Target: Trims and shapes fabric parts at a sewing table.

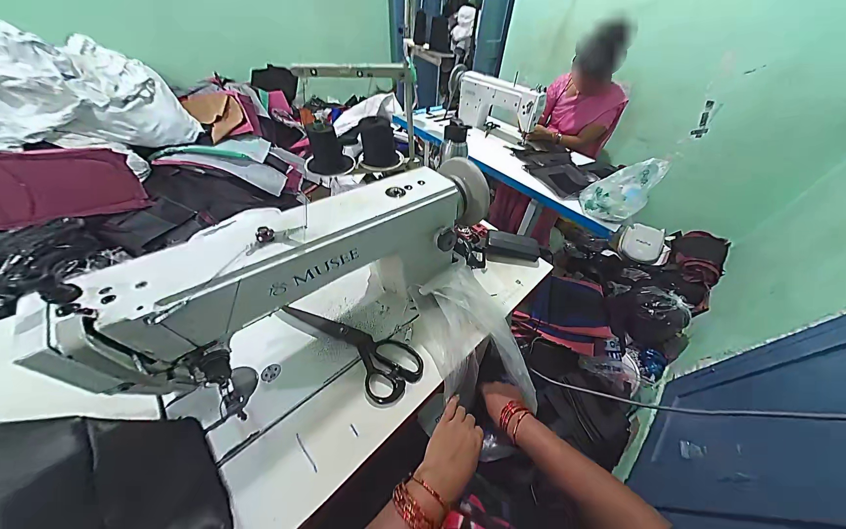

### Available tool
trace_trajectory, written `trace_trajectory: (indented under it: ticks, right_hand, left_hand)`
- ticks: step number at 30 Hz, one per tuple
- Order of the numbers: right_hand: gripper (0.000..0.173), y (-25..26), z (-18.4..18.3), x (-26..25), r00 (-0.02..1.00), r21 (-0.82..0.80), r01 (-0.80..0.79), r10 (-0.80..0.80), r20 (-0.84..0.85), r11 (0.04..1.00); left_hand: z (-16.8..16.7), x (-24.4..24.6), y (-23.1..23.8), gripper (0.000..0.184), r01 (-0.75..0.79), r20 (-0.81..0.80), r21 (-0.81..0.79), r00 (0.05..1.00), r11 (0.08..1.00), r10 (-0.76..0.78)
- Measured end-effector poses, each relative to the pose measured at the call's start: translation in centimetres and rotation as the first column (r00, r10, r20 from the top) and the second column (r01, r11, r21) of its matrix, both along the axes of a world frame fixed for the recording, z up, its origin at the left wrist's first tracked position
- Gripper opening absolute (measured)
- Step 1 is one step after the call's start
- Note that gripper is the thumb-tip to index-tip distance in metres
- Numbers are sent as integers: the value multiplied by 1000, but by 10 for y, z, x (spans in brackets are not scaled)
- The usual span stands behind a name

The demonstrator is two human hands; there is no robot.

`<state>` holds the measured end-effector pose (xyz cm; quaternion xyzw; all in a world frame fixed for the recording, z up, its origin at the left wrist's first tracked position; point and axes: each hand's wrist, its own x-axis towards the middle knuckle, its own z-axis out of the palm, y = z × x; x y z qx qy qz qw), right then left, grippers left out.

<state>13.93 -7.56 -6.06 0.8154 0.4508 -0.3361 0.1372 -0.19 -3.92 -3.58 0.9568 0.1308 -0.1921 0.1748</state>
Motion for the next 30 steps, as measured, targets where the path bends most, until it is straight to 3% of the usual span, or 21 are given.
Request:
trace_trajectory:
  ticks: [2, 4, 6, 8, 10, 12, 14, 16, 18, 19, 21, 24, 27, 29, 30]
  right_hand:
    - [32, -7, 11, 11, 997, 142, 26, -15, -79, 990]
    - [35, -11, 22, 29, 962, 263, 135, -63, -266, 955]
    - [38, -15, 31, 44, 834, 302, 368, -168, -526, 879]
    - [33, -20, 43, 50, 639, 247, 598, -268, -721, 762]
    - [25, -24, 51, 51, 480, 210, 741, -284, -830, 638]
    - [21, -25, 54, 50, 412, 200, 798, -271, -870, 569]
    - [20, -23, 56, 47, 398, 201, 810, -264, -879, 551]
    - [18, -21, 57, 44, 413, 217, 798, -248, -876, 563]
    - [18, -24, 60, 43, 493, 285, 743, -208, -845, 606]
    - [19, -26, 62, 41, 554, 341, 689, -162, -817, 639]
    - [19, -27, 62, 32, 640, 463, 600, -45, -767, 653]
    - [23, -24, 66, 18, 635, 563, 608, 83, -768, 561]
    - [24, -16, 73, 6, 574, 593, 626, 215, -790, 507]
    - [23, -4, 80, -9, 556, 627, 600, 304, -774, 497]
    - [22, 3, 83, -19, 570, 662, 573, 345, -746, 484]
  left_hand:
    - [0, -3, -2, 28, -11, 37, -19, 999, 1000, 12]
    - [2, -2, -2, 29, -14, 24, -31, 1000, 999, 15]
    - [5, -1, -2, 30, -11, 3, -39, 1000, 999, 11]
    - [7, 1, -1, 31, -7, -14, -44, 1000, 999, 7]
    - [7, 2, -1, 31, -5, -7, -46, 1000, 999, 5]
    - [7, 2, -1, 30, 6, -5, -53, 1000, 999, -6]
    - [7, 0, 0, 31, 20, 37, -61, 999, 998, -18]
    - [2, -9, -1, 29, 34, 281, -76, 960, 997, -12]
    - [-2, -18, -2, 25, 61, 597, -33, 802, 998, -29]
    - [5, -25, -1, 23, 52, 677, 7, 735, 999, -43]
    - [31, -52, 6, 17, -7, 712, 97, 700, 995, -65]
    - [72, -110, 32, 12, -211, 683, 231, 730, 950, -4]
    - [103, -181, 66, 19, -463, 396, 252, 850, 850, 347]
    - [109, -225, 92, 23, -609, 171, 236, 793, 758, 584]
    - [101, -248, 103, 29, -654, 165, 244, 756, 717, 633]
